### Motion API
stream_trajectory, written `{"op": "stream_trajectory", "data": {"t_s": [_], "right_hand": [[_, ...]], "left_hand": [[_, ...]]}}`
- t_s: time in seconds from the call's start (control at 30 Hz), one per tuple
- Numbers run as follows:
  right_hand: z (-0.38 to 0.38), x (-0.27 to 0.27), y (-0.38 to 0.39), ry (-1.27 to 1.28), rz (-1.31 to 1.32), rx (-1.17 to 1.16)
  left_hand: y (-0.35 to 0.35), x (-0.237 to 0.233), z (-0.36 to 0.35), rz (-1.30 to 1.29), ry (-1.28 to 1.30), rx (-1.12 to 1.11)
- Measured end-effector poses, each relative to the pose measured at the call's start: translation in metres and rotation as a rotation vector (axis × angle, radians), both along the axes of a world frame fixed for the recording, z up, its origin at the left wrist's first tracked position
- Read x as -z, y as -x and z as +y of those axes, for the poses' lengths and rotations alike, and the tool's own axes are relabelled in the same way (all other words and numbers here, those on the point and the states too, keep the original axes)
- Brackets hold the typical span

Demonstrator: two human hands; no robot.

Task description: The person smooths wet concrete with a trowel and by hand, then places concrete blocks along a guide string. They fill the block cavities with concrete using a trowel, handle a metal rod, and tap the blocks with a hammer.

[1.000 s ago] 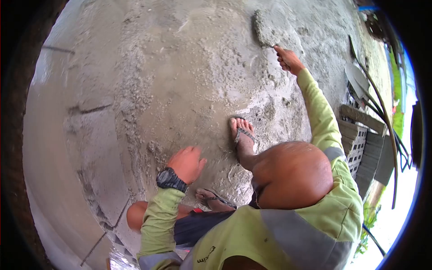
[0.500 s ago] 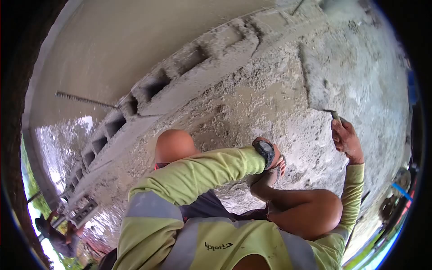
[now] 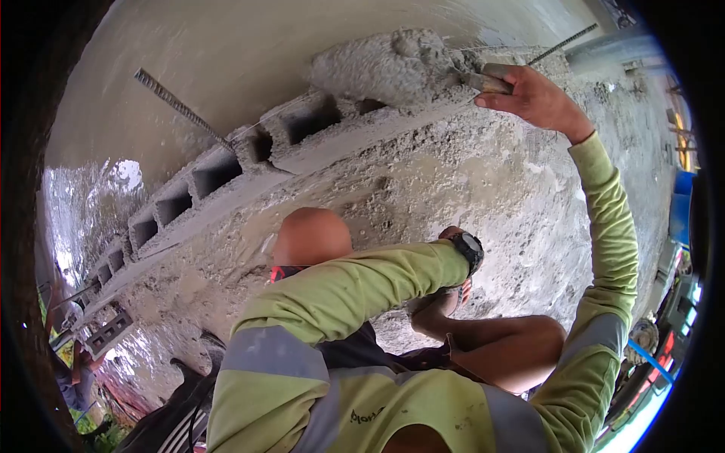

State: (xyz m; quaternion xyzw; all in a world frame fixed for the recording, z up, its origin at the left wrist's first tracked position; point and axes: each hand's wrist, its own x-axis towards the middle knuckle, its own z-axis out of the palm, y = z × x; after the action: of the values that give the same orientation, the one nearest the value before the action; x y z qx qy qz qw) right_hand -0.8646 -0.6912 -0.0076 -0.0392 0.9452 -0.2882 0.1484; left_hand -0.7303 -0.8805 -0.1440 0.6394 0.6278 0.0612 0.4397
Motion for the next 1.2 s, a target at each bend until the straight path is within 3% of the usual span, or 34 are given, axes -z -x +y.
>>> {"op": "stream_trajectory", "data": {"t_s": [0.07,0.1,0.13,0.23,0.33,0.5,0.57,0.6,0.63,0.67,0.7,0.73,0.77,0.87,0.93,1.0,1.03,1.07,1.2], "right_hand": [[-0.024,-0.01,0.001,-0.489,0.35,-0.126],[-0.031,-0.011,0.002,-0.627,0.315,-0.128],[-0.037,-0.012,0.001,-0.631,0.315,-0.13],[-0.045,-0.017,-0.006,-0.854,0.835,-0.303],[-0.043,-0.028,-0.035,-0.845,0.829,-0.116],[0.006,-0.01,-0.15,-0.621,0.593,0.367],[0.022,0.021,-0.234,-0.358,0.202,0.873],[0.029,0.057,-0.283,-0.32,0.273,1.034],[0.026,0.078,-0.325,-0.327,0.0,1.286],[0.027,0.119,-0.378,-0.176,-0.047,1.461],[0.011,0.145,-0.418,0.105,-0.179,1.799],[-0.009,0.166,-0.457,0.257,-0.21,1.974],[-0.027,0.194,-0.5,0.196,-0.318,2.053],[-0.098,0.295,-0.633,-0.09,-0.245,1.729],[-0.121,0.317,-0.651,-0.089,-0.274,1.766],[-0.088,0.263,-0.573,0.631,-0.262,2.279],[-0.068,0.252,-0.545,0.703,-0.186,2.342],[-0.052,0.275,-0.55,0.862,-0.028,2.32],[0.039,0.299,-0.531,0.909,0.05,2.268]], "left_hand": [[0.001,0.0,-0.001,-0.006,-0.009,-0.004],[0.001,-0.001,-0.002,-0.007,-0.011,-0.003],[0.002,0.0,-0.003,-0.008,-0.013,-0.001],[0.003,-0.002,-0.003,-0.007,-0.009,0.008],[0.003,-0.004,-0.001,-0.006,-0.004,0.041],[0.004,-0.013,0.011,-0.001,0.016,0.116],[0.005,-0.016,0.011,-0.033,-0.022,0.131],[0.008,-0.017,0.008,-0.056,-0.057,0.129],[0.01,-0.017,0.006,-0.078,-0.092,0.128],[0.005,0.004,0.004,-0.045,-0.086,0.138],[0.006,0.002,0.002,-0.031,-0.101,0.148],[0.008,-0.002,0.001,-0.017,-0.118,0.144],[0.009,-0.001,0.002,-0.022,-0.116,0.171],[0.014,0.005,0.006,0.008,-0.109,0.198],[0.015,0.003,0.012,0.011,-0.082,0.215],[0.014,0.007,0.018,0.013,-0.057,0.217],[0.014,0.013,0.019,0.006,-0.035,0.194],[0.014,0.018,0.021,0.001,-0.014,0.169],[0.013,0.029,0.032,0.042,0.081,0.186]]}}
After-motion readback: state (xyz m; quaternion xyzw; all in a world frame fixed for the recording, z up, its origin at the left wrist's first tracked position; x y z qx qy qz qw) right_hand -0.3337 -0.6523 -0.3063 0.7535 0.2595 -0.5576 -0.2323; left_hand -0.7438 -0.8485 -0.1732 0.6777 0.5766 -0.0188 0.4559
